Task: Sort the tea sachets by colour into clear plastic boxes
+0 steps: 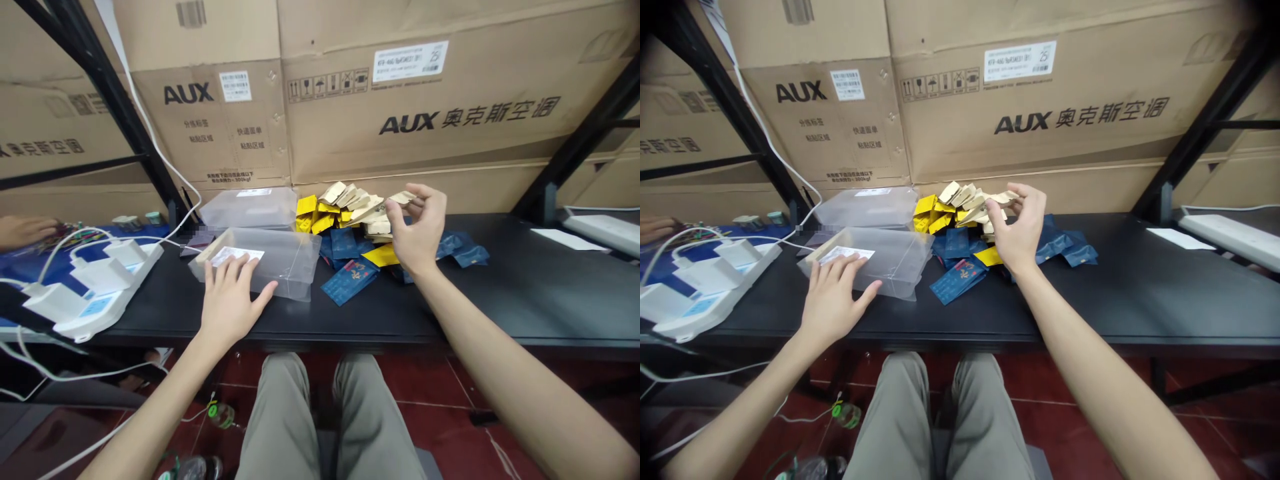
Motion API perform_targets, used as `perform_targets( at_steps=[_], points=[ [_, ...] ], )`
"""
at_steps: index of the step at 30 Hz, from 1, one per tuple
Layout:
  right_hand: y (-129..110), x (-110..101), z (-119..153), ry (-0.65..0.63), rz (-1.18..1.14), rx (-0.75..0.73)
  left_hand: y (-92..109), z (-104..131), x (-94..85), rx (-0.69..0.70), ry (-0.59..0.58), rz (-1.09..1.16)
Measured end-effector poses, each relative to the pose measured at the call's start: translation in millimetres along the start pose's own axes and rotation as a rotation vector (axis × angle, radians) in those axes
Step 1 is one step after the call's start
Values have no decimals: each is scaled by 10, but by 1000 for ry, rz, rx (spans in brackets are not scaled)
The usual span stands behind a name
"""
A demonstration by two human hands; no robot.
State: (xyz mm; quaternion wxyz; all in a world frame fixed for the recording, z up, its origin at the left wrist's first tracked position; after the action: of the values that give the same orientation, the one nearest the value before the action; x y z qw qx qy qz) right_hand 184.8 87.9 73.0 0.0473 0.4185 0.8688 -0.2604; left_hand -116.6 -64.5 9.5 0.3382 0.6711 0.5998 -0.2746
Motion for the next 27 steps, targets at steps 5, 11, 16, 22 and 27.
perform_targets(
  at_steps=[5, 11, 16, 22, 27],
  points=[
    [-327, 27, 111, -88, 65, -167, 0, 1, -2, -5, 4, -1],
    [-649, 115, 241, -185, 12, -387, 8, -1, -9, 3, 13, 1],
    [-598, 200, 226, -234, 21, -387, -2, 3, -10, -8, 12, 15],
    [-517, 128, 181, -200, -3, -324, -21, 20, -24, 22, 55, 45],
    [-412, 5, 131, -135, 88, -223, 98, 24, -148, 124, 152, 103]
  ],
)
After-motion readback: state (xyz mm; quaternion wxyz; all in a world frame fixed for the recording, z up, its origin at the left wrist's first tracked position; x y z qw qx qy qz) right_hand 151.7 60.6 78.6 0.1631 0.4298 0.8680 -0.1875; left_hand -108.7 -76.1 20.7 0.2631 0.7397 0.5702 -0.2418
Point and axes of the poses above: each hand's wrist, its own z-axis away from the middle knuckle, its own x-axis out of the palm, y = z × x, the point moved 9 cm from there along -z, towards the middle knuckle, and after that the axes turned 12 degrees about z, right-handed, at the moved point
